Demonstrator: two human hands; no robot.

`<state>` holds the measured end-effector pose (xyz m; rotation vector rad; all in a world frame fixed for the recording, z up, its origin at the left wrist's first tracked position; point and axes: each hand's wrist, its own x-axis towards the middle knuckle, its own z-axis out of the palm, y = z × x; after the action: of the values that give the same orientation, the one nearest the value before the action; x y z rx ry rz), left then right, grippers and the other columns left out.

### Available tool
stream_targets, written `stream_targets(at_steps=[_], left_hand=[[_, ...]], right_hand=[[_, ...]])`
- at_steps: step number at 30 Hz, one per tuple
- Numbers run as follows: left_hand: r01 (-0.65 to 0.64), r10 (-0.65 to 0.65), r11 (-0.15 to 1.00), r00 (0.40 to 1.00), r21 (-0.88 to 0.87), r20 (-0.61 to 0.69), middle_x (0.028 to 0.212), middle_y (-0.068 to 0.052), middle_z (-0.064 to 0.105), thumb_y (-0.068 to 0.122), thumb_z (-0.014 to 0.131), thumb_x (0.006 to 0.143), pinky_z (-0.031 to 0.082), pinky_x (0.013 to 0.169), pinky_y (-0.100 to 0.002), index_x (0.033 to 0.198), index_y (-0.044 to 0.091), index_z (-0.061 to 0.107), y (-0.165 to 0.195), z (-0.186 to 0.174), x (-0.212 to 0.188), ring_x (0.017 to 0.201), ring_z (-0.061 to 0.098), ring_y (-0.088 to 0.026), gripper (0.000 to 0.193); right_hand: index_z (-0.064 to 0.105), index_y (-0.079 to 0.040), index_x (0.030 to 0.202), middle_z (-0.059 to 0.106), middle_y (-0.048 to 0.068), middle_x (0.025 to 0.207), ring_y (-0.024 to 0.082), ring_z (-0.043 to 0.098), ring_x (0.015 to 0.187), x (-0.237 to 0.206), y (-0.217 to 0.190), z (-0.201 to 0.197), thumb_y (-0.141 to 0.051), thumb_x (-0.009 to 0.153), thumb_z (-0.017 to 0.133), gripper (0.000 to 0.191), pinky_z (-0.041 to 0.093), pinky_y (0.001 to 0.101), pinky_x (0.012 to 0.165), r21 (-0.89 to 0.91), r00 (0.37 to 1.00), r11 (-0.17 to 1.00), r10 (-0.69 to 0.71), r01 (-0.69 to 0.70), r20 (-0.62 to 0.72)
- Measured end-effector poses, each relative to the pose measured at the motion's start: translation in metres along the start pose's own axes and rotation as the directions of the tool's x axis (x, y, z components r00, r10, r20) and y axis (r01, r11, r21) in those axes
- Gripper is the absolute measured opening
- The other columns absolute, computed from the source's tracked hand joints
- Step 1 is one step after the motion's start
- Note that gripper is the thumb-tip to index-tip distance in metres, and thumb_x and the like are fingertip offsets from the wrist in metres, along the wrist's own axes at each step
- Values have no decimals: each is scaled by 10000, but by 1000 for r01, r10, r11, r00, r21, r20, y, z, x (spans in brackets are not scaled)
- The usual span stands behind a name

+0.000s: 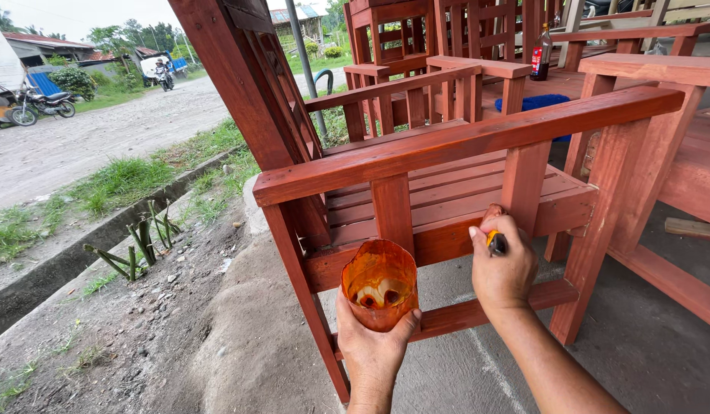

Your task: The person applies reddish-brown stain to a wooden chair using a brush. They repeatedly dip the brush into a small container and coat the chair's frame and slats with even strokes.

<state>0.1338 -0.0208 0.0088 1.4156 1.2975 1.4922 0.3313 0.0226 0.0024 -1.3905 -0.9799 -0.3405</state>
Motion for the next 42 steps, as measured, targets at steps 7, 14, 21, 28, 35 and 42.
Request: stream_targets(at_steps=[7,14,21,28,35,42], left_hand=[[-24,23,999,1000,-23,-20,1244,-90,617,195,945,558,564,1023,-366,1422,149,419,4,1,-2,1182,652,-212,1012],[-39,38,999,999,-28,-19,1236,-82,636,214,943,561,575,1021,-366,1394,141,450,1,-4,-2,1180,665,-211,971],[4,-4,1000,1000,17,-16,1223,-80,641,180,929,557,576,1017,-358,1386,144,463,6,-10,-4,1161,680,-212,952],[-55,54,998,998,-38,-27,1213,-94,644,176,947,556,577,1004,-353,1377,126,460,4,-8,-4,1151,682,-214,955],[-57,56,998,998,-30,-32,1203,-87,664,176,953,539,572,996,-358,1362,122,483,-1,1,-3,1130,687,-215,950],[-52,53,995,999,-81,2,1233,-98,643,189,954,548,570,1014,-365,1382,121,473,-5,6,-3,1162,671,-220,965]], right_hand=[[591,-90,939,676,119,999,341,688,934,-15,-2,-8,-123,874,778,200,534,438,771,7,984,984,-179,179,9],[595,-83,932,671,112,934,329,683,885,-3,21,-2,-121,902,800,211,531,442,767,20,994,994,-103,103,-25],[603,-79,948,701,65,969,232,681,897,14,30,-6,-83,943,770,167,545,349,830,346,994,933,111,-101,-9],[635,-78,902,720,113,1179,269,724,1063,-42,8,4,-25,837,748,140,562,351,916,205,972,967,-184,152,148],[615,-86,924,709,126,1246,274,723,1116,-57,5,-6,-42,841,737,154,583,358,934,342,929,928,-247,145,277],[580,-64,995,622,146,1226,351,678,1072,-25,47,-41,-34,892,703,163,563,408,922,22,959,959,-284,283,29]])
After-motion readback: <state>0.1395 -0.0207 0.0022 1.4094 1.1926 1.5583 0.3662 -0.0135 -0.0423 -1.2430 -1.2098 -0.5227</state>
